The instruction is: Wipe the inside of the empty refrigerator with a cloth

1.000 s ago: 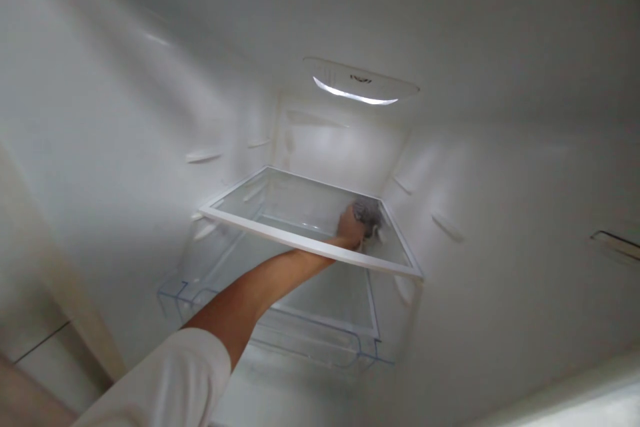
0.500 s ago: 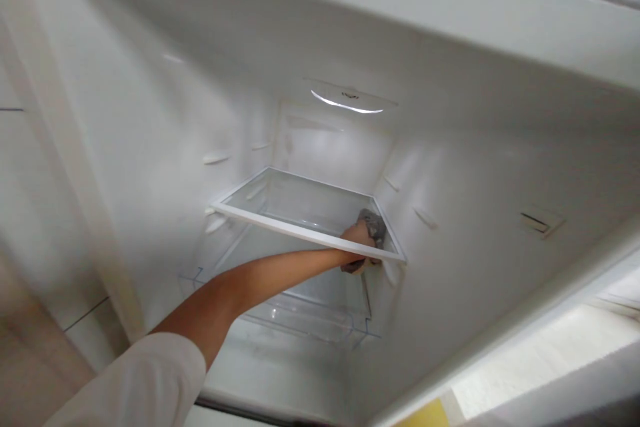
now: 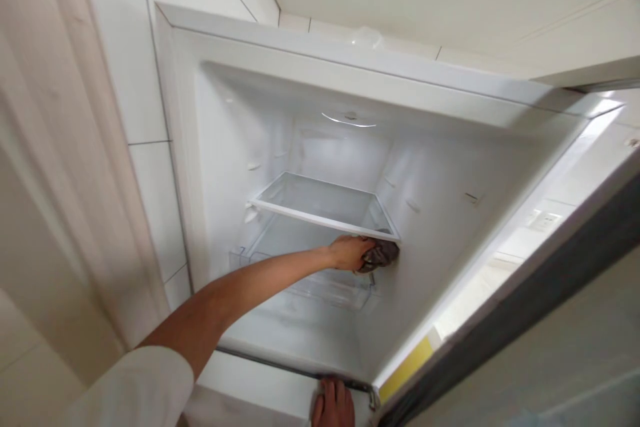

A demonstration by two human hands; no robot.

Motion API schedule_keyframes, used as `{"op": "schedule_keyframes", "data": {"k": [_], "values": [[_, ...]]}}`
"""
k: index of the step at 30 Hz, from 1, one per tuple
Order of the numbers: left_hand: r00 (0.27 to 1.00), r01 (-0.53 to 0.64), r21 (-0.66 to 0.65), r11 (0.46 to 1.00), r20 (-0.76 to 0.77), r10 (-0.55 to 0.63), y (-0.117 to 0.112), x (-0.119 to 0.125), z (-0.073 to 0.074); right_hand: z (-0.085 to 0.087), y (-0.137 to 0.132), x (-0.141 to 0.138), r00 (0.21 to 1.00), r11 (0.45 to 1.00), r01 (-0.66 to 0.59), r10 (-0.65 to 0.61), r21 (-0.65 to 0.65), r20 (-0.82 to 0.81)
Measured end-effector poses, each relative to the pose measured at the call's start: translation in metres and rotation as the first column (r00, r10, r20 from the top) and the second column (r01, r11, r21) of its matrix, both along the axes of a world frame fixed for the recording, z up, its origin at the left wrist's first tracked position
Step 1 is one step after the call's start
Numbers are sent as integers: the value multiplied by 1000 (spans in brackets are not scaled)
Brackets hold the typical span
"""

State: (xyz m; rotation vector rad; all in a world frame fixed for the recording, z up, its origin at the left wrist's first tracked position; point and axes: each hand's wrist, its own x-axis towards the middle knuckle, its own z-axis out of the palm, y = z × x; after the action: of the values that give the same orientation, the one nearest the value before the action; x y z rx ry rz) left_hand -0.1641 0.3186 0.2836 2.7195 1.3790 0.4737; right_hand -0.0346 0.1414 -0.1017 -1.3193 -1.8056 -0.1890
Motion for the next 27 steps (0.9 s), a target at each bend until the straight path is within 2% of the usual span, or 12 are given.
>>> {"op": "schedule_keyframes", "data": {"k": [5,10,12,14,17,20,24,27], "values": [[991,60,104,993,-122,-47,-27,-22,6,-12,4,2,998,992,20,-27,122,49],[981,87,234,968,-190,-42,-54,-65,6,-18,8,9,996,986,-37,23,163,84],[998,-27,175,984,-52,37,-64,-83,5,-20,9,11,995,982,-58,43,177,89],[968,-205,78,976,163,190,-72,-98,3,-23,10,12,994,981,-67,48,185,101],[835,-415,-23,910,388,390,-79,-107,-5,-28,13,12,990,982,-49,24,185,136],[705,-496,-119,860,524,479,-76,-108,-14,-33,16,11,989,976,-38,5,217,150],[472,-474,-300,828,707,526,-56,-116,-21,-35,20,11,986,966,-49,6,253,169],[210,-376,-450,810,810,548,-36,-132,-23,-32,19,13,981,964,-61,9,259,196]]}}
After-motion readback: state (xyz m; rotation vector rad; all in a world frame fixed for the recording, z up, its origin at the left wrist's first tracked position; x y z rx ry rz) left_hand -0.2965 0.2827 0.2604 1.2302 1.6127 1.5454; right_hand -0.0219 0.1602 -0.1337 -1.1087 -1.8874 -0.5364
